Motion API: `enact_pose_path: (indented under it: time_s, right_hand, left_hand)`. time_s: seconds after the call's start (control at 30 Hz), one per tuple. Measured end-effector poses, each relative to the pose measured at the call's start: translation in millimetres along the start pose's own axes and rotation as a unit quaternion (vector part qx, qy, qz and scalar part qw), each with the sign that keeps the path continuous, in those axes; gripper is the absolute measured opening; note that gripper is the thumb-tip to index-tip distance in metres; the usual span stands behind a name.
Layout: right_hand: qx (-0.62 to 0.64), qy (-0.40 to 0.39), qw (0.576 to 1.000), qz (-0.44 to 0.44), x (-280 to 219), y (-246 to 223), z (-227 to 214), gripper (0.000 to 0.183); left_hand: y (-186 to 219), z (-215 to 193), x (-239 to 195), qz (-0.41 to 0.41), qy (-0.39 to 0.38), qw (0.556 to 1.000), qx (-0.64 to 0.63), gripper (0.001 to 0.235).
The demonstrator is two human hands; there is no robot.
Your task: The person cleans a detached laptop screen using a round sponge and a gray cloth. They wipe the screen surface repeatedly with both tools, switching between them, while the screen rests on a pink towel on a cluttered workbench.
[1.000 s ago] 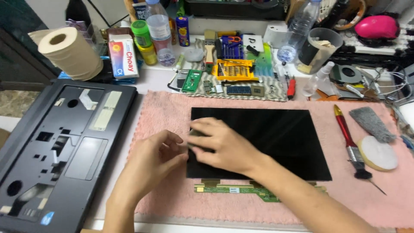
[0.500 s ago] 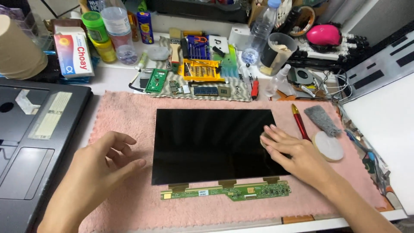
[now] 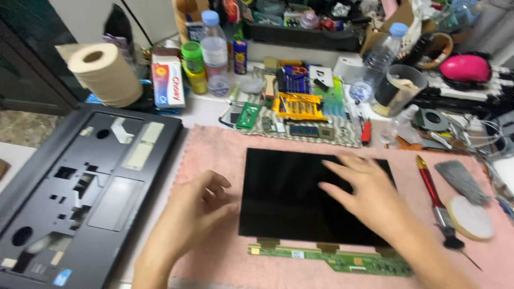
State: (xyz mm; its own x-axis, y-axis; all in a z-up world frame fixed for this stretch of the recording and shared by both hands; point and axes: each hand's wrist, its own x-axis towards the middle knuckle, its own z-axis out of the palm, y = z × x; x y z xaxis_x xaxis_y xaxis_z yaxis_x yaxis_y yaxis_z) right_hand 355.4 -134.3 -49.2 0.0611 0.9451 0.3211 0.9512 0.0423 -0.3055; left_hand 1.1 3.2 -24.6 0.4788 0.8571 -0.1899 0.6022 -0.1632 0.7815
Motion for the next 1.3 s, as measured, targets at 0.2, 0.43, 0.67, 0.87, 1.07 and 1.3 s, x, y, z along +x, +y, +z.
enact_pose_path:
  time_s: [0.2, 0.43, 0.67, 0.87, 1.07, 1.3]
  right_hand:
    - [-0.049, -0.039, 0.968, 0.245, -40.7, 43.5, -14.2, 0.067]
    - [0.052, 0.016, 0.992, 0.112, -13.8, -6.2, -12.2, 0.064]
    - [0.199, 0.014, 0.977, -0.072, 46.8, -78.6, 37.7, 0.056]
    - [0.176, -0.065, 0.974, -0.127, 63.2, -94.2, 71.5, 0.049]
    - [0.137, -0.049, 0.972, -0.183, 53.4, -75.0, 100.3, 0.042]
    - [0.105, 0.0, 0.989, -0.106, -12.9, -1.2, 38.4, 0.037]
  left_hand:
    - [13.1, 0.1, 0.5, -0.011, -0.031, 0.999, 0.02, 0.015]
    - [6.1, 11.0, 6.7, 0.056, -0.001, 0.998, 0.021, 0.006]
    - [-8.2, 20.9, 15.5, 0.108, 0.001, 0.994, 0.005, 0.005]
    - [-16.1, 26.4, 17.2, 0.132, 0.023, 0.991, -0.007, 0.013]
    - [-13.6, 28.2, 18.3, 0.098, 0.03, 0.995, 0.014, 0.016]
    - [-25.4, 34.3, 23.9, 0.071, 0.044, 0.996, -0.03, 0.016]
